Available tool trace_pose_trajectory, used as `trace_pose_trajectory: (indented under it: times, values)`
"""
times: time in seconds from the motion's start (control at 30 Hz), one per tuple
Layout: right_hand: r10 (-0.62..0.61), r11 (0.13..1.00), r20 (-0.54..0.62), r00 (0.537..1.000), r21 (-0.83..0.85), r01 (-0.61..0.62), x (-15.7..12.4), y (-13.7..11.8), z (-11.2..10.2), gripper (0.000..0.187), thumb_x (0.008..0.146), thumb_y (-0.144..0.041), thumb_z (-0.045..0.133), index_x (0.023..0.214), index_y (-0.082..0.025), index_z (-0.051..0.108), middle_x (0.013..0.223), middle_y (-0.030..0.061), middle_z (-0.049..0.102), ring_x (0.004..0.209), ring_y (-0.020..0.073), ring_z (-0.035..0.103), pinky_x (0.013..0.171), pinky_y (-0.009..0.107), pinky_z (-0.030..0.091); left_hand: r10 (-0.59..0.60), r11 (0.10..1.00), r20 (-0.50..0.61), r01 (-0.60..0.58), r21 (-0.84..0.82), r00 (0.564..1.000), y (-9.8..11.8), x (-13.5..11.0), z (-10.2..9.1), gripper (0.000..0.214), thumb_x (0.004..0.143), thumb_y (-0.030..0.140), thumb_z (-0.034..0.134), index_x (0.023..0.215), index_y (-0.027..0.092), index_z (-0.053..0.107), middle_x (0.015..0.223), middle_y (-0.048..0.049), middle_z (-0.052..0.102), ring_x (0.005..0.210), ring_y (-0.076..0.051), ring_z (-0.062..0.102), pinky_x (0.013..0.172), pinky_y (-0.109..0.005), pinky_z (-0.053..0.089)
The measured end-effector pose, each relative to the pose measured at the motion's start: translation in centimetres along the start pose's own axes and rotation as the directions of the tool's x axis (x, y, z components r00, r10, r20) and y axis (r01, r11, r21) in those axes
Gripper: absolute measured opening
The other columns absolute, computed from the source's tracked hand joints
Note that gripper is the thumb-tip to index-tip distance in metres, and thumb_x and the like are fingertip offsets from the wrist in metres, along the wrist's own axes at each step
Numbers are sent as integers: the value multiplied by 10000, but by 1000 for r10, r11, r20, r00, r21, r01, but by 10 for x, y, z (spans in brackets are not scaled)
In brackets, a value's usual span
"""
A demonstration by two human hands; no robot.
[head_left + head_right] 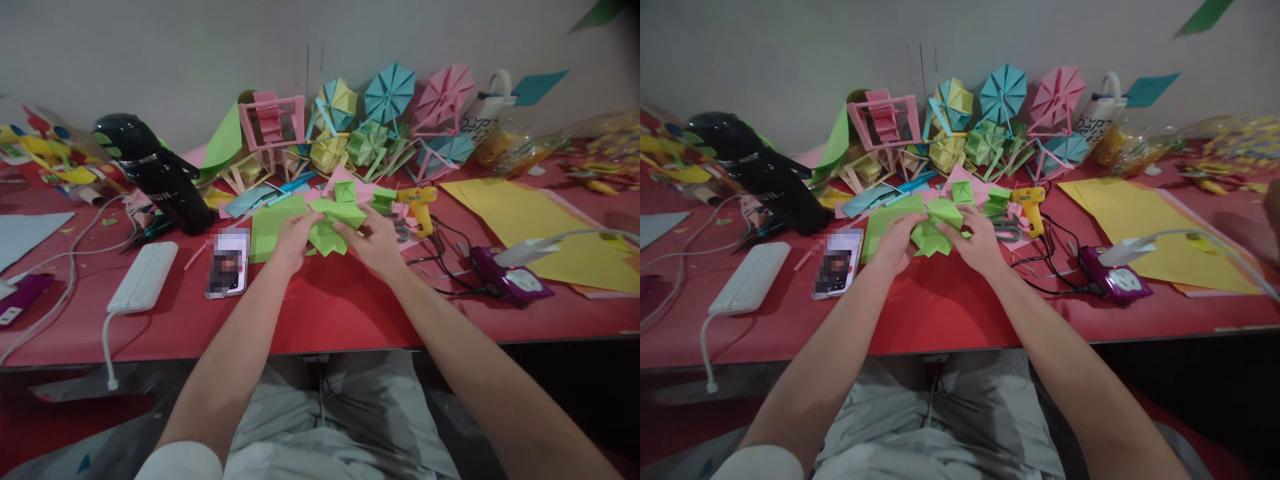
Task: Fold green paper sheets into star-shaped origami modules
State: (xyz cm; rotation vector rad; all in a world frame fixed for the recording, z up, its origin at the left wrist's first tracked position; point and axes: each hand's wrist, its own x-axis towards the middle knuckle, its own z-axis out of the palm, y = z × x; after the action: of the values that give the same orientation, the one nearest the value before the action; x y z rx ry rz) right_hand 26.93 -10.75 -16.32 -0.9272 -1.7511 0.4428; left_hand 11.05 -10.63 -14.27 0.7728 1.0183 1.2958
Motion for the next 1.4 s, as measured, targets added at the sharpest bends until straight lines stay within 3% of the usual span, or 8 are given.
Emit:
trace_pose_trajectory:
  times: [0.27,0.47,0.63,0.83,1.03,1.17,1.27,1.4]
  values:
    - [-53,997,63,997,64,49,-1,7,-1,202,948,-365,591,881,-256,748,1098,70,729,1002,238,681,896,426,555,-60,998,-29,59,-27,998,1,2,-1,79,717,232,724,740,161,700,710,-26,712,654,-147,654,575,-238,516]
    - [-49,997,144,988,62,40,-1,6,-7,208,850,-217,513,833,-241,718,1151,79,727,1138,290,660,995,480,506,-89,996,-9,89,-30,996,2,6,-5,88,769,259,703,746,177,682,713,-26,702,627,-142,645,551,-239,501]
    - [-23,994,154,988,111,6,-3,13,-7,231,831,-250,509,866,-247,737,1200,71,720,1154,290,649,1004,492,494,-46,999,47,45,20,998,3,4,-6,205,743,334,811,768,157,710,735,-51,721,647,-158,672,619,-276,547]
    - [75,969,144,987,224,-106,-3,17,-8,247,862,-364,570,934,-276,789,1279,48,701,1199,279,633,1003,475,506,-5,999,54,3,39,999,6,2,-8,205,727,314,837,752,149,719,747,-38,724,658,-145,677,586,-245,530]
    - [122,955,61,991,264,-134,-2,11,-1,227,852,-418,677,983,-243,738,1145,73,710,1011,207,670,808,356,576,50,999,62,-51,7,997,6,3,-11,190,750,327,824,784,167,726,770,-16,716,680,-120,661,623,-235,534]
    - [198,933,30,980,300,-198,-1,18,3,380,794,-415,764,1104,-231,642,1040,49,693,821,147,661,728,310,577,57,998,63,-59,18,996,7,3,-12,140,754,288,798,785,173,724,794,-14,701,691,-121,640,638,-248,534]
    - [235,911,36,971,339,-233,1,25,1,466,752,-410,803,1140,-226,622,929,25,694,807,149,670,721,303,571,67,992,44,-71,103,997,9,1,-13,90,742,199,745,830,182,738,832,-18,685,708,-127,629,637,-255,521]
    - [279,888,75,957,360,-287,3,26,-4,429,721,-392,817,1080,-199,683,890,42,741,811,165,689,706,310,564,86,949,76,-105,297,993,9,0,-14,118,729,179,671,808,195,758,837,-25,688,738,-151,618,639,-256,494]
